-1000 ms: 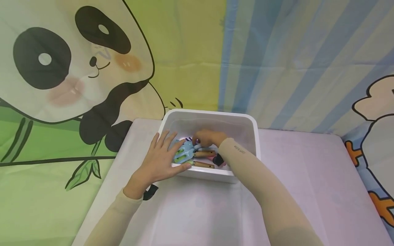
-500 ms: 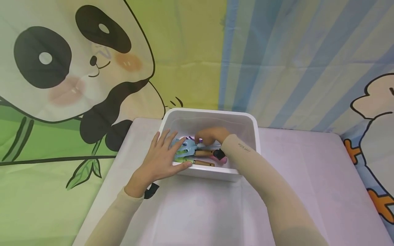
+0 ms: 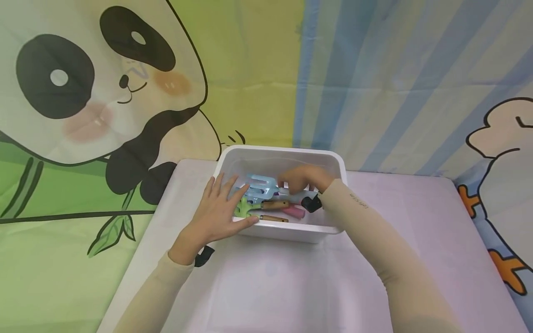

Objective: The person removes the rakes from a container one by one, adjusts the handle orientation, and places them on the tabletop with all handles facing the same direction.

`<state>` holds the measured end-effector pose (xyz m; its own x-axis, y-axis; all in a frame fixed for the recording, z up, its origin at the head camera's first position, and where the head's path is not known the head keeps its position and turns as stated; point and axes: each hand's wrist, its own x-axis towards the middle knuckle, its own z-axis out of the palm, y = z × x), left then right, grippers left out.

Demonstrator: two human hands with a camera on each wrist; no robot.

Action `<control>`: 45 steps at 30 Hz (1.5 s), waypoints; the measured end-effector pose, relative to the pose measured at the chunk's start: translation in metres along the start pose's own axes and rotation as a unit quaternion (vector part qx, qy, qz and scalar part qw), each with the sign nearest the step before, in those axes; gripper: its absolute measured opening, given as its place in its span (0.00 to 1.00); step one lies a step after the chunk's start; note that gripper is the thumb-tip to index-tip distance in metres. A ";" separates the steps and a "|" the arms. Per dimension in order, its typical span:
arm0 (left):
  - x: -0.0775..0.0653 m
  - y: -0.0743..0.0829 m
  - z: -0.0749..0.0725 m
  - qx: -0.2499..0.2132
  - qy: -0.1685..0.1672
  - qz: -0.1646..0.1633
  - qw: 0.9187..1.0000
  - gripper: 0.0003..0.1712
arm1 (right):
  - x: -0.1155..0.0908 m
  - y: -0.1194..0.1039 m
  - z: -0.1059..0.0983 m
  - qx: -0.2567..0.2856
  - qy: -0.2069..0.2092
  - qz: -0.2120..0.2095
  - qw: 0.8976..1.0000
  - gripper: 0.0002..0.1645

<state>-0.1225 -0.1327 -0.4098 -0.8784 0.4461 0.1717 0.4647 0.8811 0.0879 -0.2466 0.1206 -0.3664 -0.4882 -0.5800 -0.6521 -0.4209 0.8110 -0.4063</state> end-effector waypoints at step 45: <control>-0.001 0.003 -0.001 0.008 -0.013 0.000 1.000 0.57 | -0.179 0.124 0.046 0.303 0.251 0.034 0.919 0.30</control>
<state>-0.1204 -0.1308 -0.4090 -0.8813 0.4494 0.1462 0.4625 0.8837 0.0720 -0.1759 0.3289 -0.3295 -0.8526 -0.3657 -0.3732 0.0518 0.6516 -0.7568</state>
